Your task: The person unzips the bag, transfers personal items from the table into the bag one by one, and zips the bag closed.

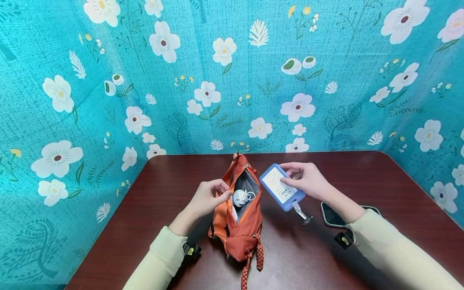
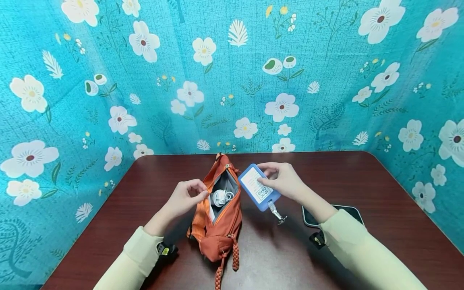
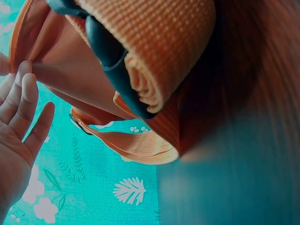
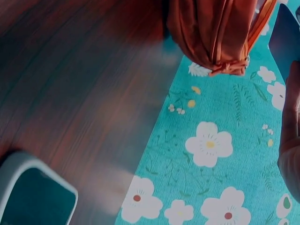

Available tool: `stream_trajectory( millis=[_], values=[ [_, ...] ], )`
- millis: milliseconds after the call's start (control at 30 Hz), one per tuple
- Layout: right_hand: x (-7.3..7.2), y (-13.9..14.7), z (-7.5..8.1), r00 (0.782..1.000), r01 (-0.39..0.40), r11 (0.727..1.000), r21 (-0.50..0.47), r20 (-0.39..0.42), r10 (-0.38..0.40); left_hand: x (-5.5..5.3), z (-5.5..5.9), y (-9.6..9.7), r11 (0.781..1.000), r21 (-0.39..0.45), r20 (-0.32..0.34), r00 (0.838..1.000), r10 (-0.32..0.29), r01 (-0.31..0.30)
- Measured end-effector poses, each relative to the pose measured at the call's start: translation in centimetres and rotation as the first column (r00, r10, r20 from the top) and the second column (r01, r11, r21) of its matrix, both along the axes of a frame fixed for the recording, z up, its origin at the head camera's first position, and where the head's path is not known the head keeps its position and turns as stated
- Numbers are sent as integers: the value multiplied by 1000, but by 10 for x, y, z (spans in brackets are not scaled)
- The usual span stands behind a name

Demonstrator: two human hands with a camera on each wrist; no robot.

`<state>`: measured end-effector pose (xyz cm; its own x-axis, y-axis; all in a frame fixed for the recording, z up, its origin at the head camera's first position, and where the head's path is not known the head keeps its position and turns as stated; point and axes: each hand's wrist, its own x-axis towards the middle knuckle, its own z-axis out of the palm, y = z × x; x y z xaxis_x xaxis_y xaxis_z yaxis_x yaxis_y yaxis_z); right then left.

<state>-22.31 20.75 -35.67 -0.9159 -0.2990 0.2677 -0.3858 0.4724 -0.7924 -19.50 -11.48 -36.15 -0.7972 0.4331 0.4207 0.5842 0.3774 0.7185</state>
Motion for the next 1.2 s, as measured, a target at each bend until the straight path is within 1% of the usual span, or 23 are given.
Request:
stream_trajectory(
  millis=[300, 567, 733, 867, 1067, 1200],
  values=[
    [0, -20, -4, 1000, -2, 998, -63, 17, 3, 1, 1, 0, 1000, 6, 4, 1000, -6, 6],
    [-2, -42, -13, 1000, -21, 995, -95, -19, 19, 2, 2, 1, 1000, 12, 10, 1000, -8, 7],
    [0, -56, -18, 1000, -24, 994, -107, -17, 22, 2, 2, 2, 1000, 19, 7, 1000, -11, 11],
    [1, -67, -20, 1000, 0, 992, -124, -9, -2, 2, 1, 2, 999, 28, 8, 1000, -17, 17],
    [0, -84, -24, 998, 55, 989, -137, -36, -60, 1, 0, 2, 999, 35, 9, 1000, -18, 18],
    [0, -95, -27, 994, 99, 981, -168, -20, -104, 0, -2, 3, 999, 45, 14, 1000, -25, 24]
  ],
)
